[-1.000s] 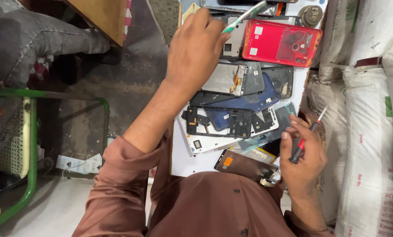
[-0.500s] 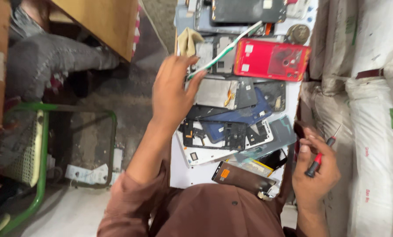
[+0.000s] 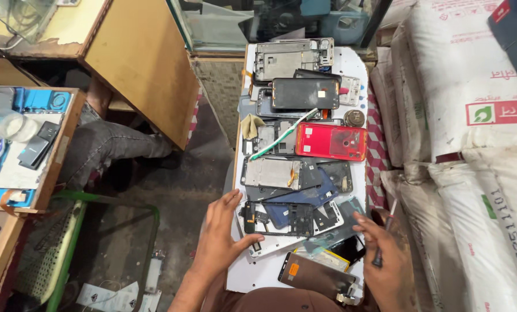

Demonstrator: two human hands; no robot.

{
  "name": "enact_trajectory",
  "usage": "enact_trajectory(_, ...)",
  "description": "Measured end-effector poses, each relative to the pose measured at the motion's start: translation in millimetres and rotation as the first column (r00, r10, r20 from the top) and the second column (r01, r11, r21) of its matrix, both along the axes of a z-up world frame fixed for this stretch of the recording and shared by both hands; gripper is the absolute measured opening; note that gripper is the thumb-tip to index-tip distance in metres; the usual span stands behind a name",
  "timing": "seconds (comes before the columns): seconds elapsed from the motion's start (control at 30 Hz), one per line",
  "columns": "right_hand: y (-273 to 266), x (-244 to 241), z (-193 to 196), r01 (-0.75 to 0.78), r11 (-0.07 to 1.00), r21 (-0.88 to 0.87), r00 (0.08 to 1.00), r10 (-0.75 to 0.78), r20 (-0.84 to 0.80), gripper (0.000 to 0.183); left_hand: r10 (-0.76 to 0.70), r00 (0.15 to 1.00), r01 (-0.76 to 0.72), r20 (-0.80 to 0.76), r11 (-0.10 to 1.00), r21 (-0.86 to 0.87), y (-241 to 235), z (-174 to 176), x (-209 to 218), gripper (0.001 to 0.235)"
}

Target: The person uses a screwdriver to pry and remove a black adhesive strip from the interior of a white electronic device casing. They hold the casing with one hand and work the tool along the edge to lift the strip.

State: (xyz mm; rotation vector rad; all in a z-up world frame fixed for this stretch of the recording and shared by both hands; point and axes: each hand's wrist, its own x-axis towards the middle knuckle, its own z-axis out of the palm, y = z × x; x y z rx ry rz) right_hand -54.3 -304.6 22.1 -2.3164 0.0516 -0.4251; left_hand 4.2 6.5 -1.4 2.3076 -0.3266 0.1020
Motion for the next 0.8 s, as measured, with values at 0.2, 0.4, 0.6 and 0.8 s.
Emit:
enact_trajectory(0.2,16,12,-1,0.119,0.987,0.110,0.966,-0.089,-0.242,0.032,-0.049,0.999,0.049,0.008,0.997,0.067,-6,-3,10,0.100)
enact_trajectory(0.4,10,19,-39,0.104,0.936,0.337,0.974,-0.028,-0.225,0.035,-0.074,0.997,0.072,0.017,0.992,0.103,-8,-6,14,0.102)
enact_trajectory(0.6,16,16,-38,0.100,0.935,0.341,0.981,-0.036,-0.190,0.029,-0.089,0.996,0.088,0.000,0.988,0.124,-6,-4,9,0.101)
enact_trajectory(0.8,27,20,-15,0.090,0.968,0.234,0.984,-0.050,-0.171,0.025,-0.013,0.999,0.012,0.044,0.999,0.032,-3,-5,9,0.090)
